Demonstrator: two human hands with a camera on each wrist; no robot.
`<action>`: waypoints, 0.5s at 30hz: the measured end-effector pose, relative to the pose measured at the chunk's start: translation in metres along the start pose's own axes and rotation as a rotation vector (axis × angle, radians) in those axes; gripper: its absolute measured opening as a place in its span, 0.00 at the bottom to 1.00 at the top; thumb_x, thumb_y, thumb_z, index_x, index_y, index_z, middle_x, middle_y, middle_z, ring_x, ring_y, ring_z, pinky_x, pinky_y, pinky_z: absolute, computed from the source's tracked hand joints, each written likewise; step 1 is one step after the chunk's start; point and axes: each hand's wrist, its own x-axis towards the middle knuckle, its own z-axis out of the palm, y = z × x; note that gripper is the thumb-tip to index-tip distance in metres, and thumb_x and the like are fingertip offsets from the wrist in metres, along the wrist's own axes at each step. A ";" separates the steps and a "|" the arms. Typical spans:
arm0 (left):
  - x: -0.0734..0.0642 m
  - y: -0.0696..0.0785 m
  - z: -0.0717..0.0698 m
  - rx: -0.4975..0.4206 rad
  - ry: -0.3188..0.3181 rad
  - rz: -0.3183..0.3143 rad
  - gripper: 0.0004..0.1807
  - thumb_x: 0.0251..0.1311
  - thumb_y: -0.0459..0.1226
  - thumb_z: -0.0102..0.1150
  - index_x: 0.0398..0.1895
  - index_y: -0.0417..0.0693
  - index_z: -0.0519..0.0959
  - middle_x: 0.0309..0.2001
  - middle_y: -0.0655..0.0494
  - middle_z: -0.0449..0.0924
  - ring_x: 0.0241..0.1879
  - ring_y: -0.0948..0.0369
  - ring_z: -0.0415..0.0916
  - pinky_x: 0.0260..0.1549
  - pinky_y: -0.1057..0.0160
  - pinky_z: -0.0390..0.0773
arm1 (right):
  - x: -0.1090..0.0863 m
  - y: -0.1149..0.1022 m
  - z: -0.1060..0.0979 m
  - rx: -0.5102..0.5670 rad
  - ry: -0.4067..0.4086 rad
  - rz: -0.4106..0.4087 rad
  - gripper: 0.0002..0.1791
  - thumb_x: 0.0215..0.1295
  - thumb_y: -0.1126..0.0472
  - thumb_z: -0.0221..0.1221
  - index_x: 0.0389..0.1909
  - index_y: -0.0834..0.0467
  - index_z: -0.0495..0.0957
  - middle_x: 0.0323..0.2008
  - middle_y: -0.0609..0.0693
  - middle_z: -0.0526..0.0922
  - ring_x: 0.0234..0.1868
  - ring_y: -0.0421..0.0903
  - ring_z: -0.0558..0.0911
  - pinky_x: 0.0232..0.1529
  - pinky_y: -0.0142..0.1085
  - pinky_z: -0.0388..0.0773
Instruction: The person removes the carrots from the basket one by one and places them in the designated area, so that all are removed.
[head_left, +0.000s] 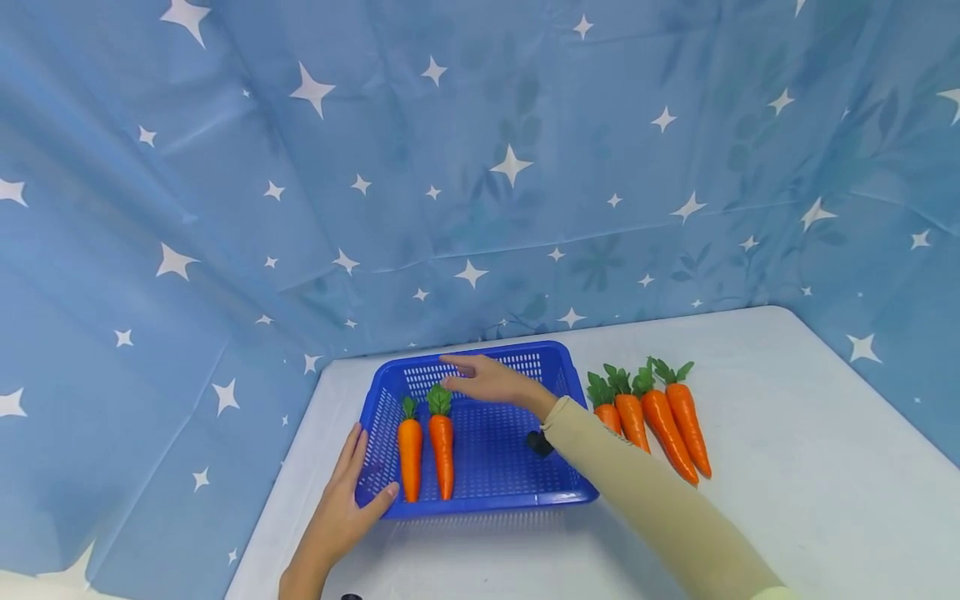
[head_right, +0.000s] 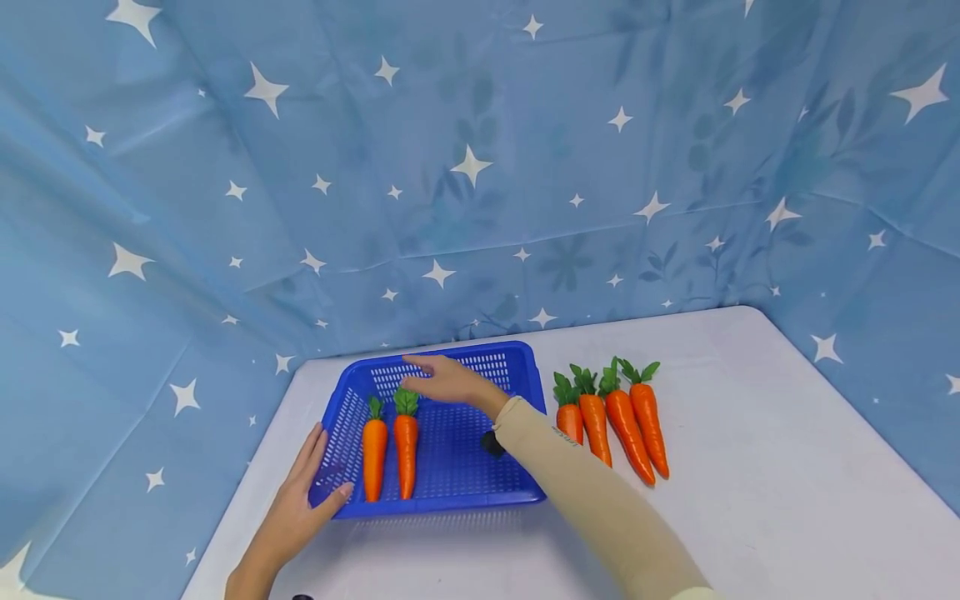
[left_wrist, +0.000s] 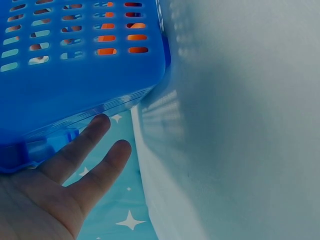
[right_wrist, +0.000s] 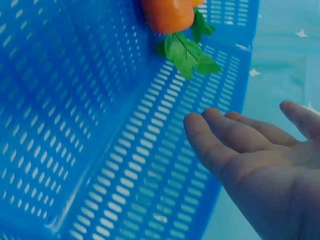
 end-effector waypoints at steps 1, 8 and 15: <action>0.000 0.000 0.000 -0.002 0.001 0.001 0.56 0.68 0.58 0.62 0.88 0.42 0.47 0.88 0.43 0.38 0.82 0.32 0.46 0.65 0.24 0.59 | 0.001 0.000 0.002 -0.003 -0.005 -0.001 0.36 0.81 0.48 0.56 0.83 0.57 0.63 0.80 0.59 0.65 0.79 0.63 0.66 0.73 0.58 0.68; 0.001 -0.001 0.002 0.000 0.000 -0.006 0.56 0.67 0.59 0.61 0.88 0.41 0.47 0.88 0.43 0.38 0.81 0.32 0.46 0.65 0.24 0.60 | 0.006 0.002 0.017 -0.024 -0.057 0.007 0.36 0.81 0.48 0.55 0.83 0.59 0.63 0.80 0.60 0.66 0.78 0.64 0.67 0.73 0.60 0.68; 0.000 0.000 -0.001 -0.001 0.004 0.006 0.56 0.68 0.58 0.61 0.88 0.42 0.47 0.88 0.43 0.38 0.81 0.32 0.47 0.65 0.24 0.60 | 0.011 0.003 0.027 -0.020 -0.088 0.018 0.36 0.80 0.49 0.57 0.82 0.61 0.64 0.77 0.63 0.70 0.76 0.64 0.70 0.73 0.61 0.68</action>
